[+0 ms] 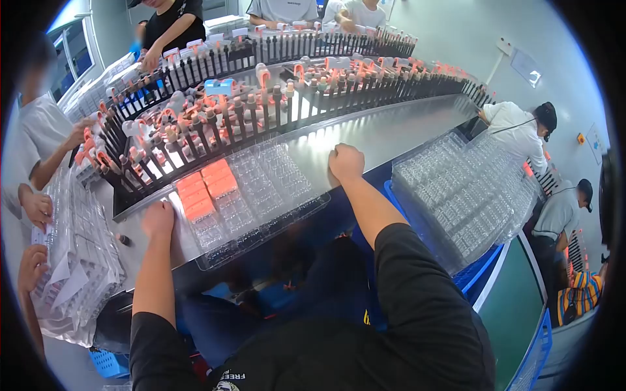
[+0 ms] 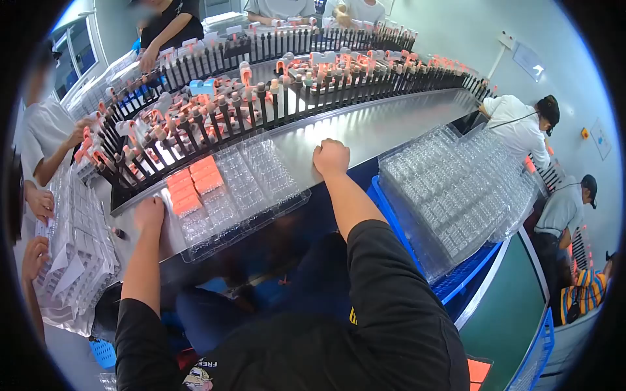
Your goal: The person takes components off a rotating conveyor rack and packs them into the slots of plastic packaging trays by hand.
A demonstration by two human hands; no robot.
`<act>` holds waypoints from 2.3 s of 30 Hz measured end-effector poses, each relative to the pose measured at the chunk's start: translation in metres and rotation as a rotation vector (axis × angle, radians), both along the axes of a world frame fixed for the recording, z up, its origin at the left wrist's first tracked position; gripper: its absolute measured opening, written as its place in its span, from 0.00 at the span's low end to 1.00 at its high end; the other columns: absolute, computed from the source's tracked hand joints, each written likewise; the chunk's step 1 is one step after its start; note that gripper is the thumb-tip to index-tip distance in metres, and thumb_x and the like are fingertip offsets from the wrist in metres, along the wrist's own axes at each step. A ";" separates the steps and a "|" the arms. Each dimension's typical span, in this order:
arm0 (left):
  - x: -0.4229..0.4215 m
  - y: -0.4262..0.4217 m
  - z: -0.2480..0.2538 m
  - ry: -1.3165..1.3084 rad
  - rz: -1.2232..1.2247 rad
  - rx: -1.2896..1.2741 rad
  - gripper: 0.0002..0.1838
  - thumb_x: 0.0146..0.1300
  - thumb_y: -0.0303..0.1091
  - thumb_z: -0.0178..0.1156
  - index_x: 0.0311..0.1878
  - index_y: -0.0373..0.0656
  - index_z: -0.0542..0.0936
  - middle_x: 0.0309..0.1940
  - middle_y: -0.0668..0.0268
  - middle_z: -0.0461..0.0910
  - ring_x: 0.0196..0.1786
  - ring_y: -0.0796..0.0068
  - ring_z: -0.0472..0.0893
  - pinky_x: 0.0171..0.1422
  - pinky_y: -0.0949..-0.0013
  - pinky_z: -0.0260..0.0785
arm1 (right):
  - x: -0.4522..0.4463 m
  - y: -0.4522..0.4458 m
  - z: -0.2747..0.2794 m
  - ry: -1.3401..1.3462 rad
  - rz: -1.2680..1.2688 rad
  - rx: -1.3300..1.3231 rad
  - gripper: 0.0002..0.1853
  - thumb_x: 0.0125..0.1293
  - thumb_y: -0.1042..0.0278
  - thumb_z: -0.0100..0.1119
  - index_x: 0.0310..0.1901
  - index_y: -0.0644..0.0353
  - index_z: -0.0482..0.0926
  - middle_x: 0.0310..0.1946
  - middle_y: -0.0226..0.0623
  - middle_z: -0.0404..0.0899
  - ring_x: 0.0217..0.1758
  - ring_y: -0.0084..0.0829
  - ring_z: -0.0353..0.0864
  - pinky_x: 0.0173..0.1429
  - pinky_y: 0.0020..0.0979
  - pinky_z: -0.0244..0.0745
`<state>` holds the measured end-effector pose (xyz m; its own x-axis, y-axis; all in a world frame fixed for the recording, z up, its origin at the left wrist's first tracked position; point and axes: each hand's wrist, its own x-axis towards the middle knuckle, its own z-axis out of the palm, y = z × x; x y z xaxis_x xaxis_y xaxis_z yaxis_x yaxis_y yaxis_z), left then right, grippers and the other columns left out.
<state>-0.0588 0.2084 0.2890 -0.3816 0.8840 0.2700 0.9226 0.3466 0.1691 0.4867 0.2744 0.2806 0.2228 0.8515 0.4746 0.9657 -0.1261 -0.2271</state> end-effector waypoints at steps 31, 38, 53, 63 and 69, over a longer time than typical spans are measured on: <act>-0.001 -0.001 -0.002 -0.036 0.016 -0.020 0.23 0.72 0.51 0.50 0.47 0.47 0.89 0.49 0.53 0.89 0.54 0.46 0.87 0.58 0.46 0.79 | 0.001 0.001 -0.004 0.035 0.004 0.104 0.12 0.62 0.57 0.60 0.34 0.56 0.88 0.36 0.43 0.88 0.43 0.48 0.87 0.49 0.50 0.77; 0.003 -0.002 0.001 -0.041 0.031 -0.020 0.23 0.72 0.52 0.50 0.47 0.47 0.89 0.49 0.51 0.89 0.55 0.45 0.87 0.58 0.44 0.79 | 0.000 -0.001 -0.001 0.029 -0.003 0.084 0.12 0.62 0.58 0.60 0.33 0.57 0.87 0.36 0.44 0.88 0.43 0.49 0.87 0.50 0.50 0.78; 0.006 0.001 0.003 -0.084 0.102 -0.308 0.18 0.74 0.36 0.52 0.55 0.42 0.88 0.57 0.57 0.88 0.58 0.55 0.88 0.56 0.50 0.82 | 0.033 0.035 -0.055 0.212 0.032 0.043 0.19 0.69 0.64 0.55 0.56 0.58 0.87 0.55 0.51 0.87 0.62 0.54 0.84 0.68 0.47 0.76; 0.004 0.001 -0.014 -0.123 0.006 0.126 0.20 0.68 0.47 0.53 0.38 0.45 0.90 0.40 0.53 0.90 0.46 0.51 0.90 0.54 0.47 0.80 | 0.028 0.021 -0.037 0.041 0.061 0.109 0.13 0.72 0.61 0.59 0.50 0.57 0.86 0.47 0.49 0.87 0.51 0.55 0.85 0.56 0.50 0.80; 0.003 0.003 -0.005 -0.147 0.024 0.003 0.21 0.71 0.45 0.50 0.46 0.45 0.90 0.47 0.51 0.90 0.51 0.49 0.89 0.58 0.47 0.80 | 0.025 0.022 -0.032 0.082 0.068 0.068 0.16 0.71 0.58 0.58 0.52 0.57 0.86 0.49 0.50 0.87 0.53 0.56 0.85 0.58 0.51 0.79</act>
<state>-0.0558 0.2109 0.2841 -0.4384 0.8734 0.2119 0.8791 0.3678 0.3031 0.5114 0.2963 0.2489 0.2062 0.8324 0.5143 0.9493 -0.0427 -0.3115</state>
